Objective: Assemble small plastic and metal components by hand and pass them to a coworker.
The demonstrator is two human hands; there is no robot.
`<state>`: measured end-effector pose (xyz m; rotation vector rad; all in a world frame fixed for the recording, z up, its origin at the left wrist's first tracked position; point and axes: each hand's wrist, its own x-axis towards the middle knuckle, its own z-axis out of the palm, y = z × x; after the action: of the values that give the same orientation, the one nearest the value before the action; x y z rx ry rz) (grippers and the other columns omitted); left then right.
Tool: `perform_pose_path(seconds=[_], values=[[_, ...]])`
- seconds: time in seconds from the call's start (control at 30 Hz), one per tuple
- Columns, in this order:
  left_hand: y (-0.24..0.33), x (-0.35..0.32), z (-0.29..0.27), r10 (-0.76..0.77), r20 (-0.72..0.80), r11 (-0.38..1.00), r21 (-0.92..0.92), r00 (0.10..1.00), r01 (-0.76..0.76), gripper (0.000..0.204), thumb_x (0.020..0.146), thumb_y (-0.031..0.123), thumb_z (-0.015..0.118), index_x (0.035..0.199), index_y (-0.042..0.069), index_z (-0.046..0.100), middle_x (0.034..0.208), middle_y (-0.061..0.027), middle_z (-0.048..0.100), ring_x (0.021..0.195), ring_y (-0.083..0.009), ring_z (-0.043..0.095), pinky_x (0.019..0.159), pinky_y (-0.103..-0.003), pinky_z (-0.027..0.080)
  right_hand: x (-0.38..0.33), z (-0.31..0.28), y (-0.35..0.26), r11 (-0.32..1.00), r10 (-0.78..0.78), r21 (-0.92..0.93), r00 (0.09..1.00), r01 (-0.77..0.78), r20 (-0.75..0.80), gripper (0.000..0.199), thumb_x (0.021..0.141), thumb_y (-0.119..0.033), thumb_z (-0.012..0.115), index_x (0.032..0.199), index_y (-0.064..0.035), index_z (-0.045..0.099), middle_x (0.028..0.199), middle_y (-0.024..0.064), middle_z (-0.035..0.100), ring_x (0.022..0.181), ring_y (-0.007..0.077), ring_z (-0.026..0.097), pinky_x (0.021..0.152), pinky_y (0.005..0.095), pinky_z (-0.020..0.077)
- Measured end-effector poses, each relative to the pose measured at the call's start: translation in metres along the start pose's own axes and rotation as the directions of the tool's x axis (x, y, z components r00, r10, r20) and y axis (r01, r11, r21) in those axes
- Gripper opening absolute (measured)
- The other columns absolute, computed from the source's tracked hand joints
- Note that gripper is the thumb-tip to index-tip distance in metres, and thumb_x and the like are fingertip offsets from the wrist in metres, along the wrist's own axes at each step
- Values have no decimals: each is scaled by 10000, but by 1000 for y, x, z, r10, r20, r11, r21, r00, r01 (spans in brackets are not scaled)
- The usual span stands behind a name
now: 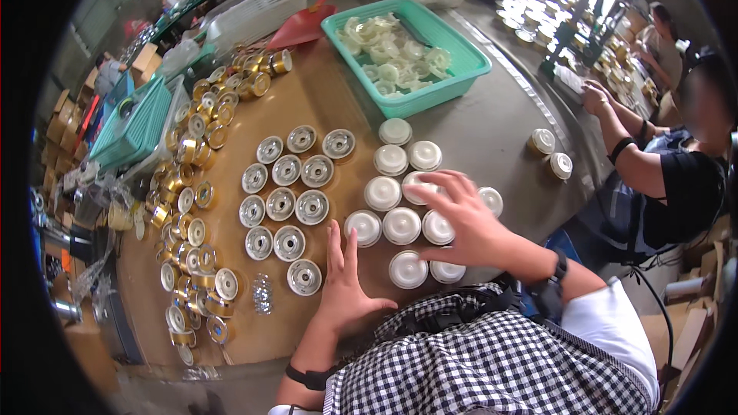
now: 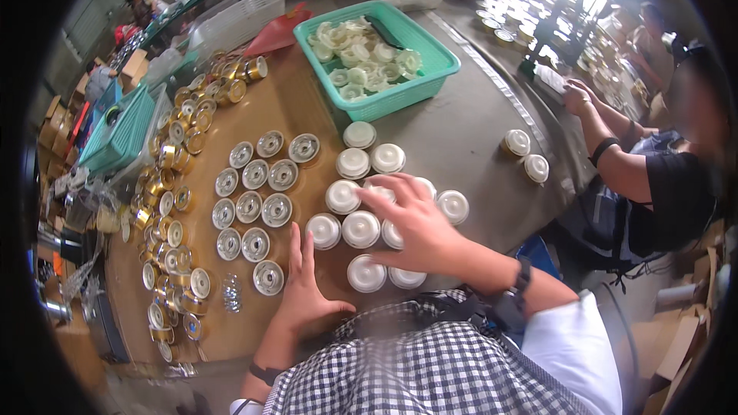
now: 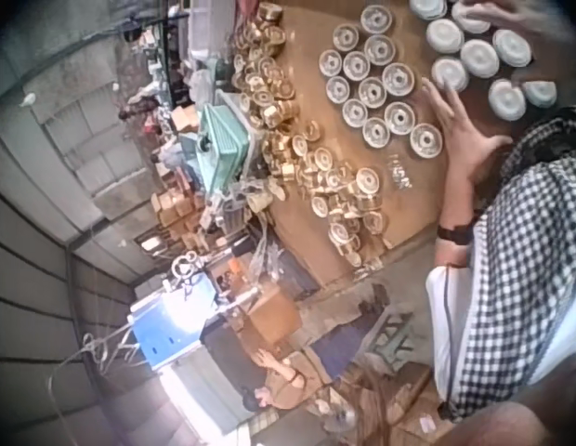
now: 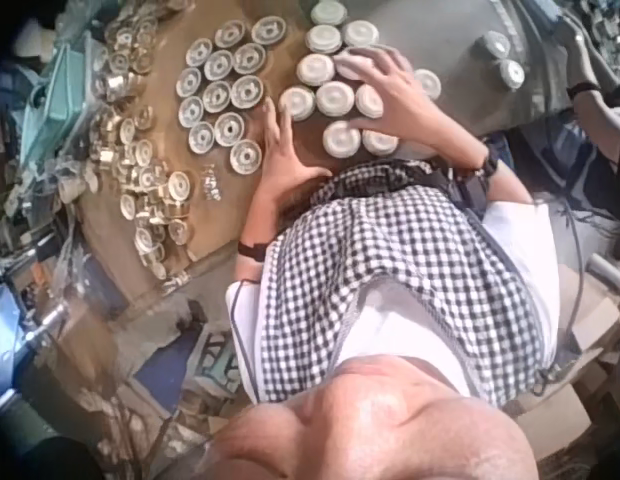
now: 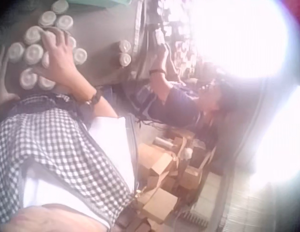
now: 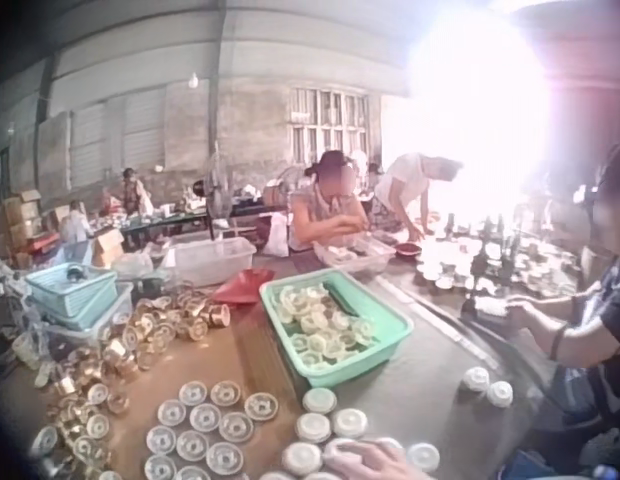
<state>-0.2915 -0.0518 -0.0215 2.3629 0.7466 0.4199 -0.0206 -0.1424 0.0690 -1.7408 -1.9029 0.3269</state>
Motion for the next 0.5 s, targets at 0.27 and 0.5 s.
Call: perform_pose_path(seconds=[0.27,0.5], values=[[-1,43,21,125,-39,991,58,991,-122,1668,353,546,999,1646,266,-16,1658,-309,-85,1533,-526,68,1210,-599,289,-136,52,22,872,468,-32,852,-488,-234,1466,483,-524,987,1624,-106,167,1662,301,8,1524,556,-2,1199,673,169],[10,84,46,231,3,973,-7,973,-231,1593,386,515,1002,1647,291,55,1668,-281,-28,1529,-520,95,1207,-615,272,-127,75,48,852,482,26,764,-523,-430,1513,472,-538,990,1631,-112,116,1654,319,16,1517,568,3,1198,671,162]])
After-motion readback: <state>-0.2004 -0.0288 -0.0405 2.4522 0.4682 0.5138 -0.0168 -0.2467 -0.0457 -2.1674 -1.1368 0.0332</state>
